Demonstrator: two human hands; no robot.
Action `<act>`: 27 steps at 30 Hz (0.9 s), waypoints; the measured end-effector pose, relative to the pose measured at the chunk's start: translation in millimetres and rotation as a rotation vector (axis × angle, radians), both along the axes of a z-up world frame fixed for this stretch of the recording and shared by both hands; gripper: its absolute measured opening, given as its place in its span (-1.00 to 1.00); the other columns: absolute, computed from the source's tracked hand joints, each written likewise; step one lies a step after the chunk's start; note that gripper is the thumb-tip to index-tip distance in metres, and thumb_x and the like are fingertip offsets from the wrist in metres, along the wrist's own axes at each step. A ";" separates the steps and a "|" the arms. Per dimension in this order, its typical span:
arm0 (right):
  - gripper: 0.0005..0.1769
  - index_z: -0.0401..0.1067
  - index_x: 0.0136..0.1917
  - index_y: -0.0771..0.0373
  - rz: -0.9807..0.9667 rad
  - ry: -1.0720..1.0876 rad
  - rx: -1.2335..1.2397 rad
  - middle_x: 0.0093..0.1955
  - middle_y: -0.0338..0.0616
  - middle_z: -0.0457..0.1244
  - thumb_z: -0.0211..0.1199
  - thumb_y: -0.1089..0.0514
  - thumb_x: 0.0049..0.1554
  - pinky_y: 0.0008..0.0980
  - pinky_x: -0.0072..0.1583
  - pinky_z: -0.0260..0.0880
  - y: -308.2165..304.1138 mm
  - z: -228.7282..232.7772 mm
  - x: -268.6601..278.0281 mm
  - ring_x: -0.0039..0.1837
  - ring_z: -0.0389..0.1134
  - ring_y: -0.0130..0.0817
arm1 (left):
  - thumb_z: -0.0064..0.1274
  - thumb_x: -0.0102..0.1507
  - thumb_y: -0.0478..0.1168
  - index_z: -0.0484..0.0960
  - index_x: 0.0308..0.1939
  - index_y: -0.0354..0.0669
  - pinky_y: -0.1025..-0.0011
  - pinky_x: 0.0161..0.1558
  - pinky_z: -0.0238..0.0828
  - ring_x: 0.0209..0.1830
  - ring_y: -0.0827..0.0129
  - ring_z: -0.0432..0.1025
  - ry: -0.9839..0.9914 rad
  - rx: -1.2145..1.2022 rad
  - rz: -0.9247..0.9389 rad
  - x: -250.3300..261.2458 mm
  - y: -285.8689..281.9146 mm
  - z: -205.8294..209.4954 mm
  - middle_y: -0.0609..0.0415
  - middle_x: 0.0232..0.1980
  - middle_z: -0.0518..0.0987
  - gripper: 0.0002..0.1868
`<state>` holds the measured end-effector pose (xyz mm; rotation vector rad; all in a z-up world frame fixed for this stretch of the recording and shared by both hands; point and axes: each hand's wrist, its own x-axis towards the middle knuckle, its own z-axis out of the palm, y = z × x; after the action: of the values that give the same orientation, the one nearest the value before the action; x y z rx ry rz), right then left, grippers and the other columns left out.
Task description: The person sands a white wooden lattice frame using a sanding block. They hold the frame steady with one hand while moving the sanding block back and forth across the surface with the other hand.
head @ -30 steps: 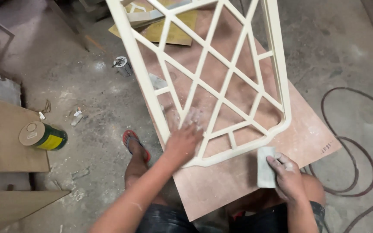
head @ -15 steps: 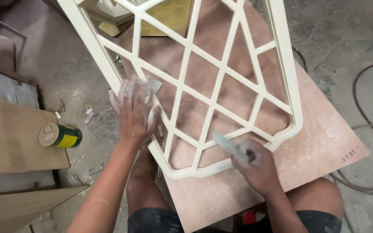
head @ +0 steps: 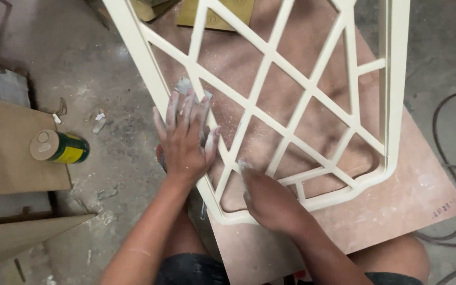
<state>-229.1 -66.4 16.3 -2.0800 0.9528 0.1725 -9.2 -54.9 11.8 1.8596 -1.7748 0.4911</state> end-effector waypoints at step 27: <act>-0.54 0.38 0.33 0.30 -0.288 0.025 -0.094 0.01 0.21 0.43 0.04 0.28 0.16 0.16 0.20 0.44 33.4 4.8 19.5 0.19 0.45 0.20 | -0.14 0.40 0.04 0.39 0.47 0.18 -0.29 0.55 -0.25 0.64 0.15 -0.01 0.126 0.026 0.013 -1.0 6.0 1.8 0.05 0.50 0.36 -0.47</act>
<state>-209.6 -33.1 21.1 -2.0010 1.2846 0.0036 -10.2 -48.9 13.6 1.8778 -1.6949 0.3487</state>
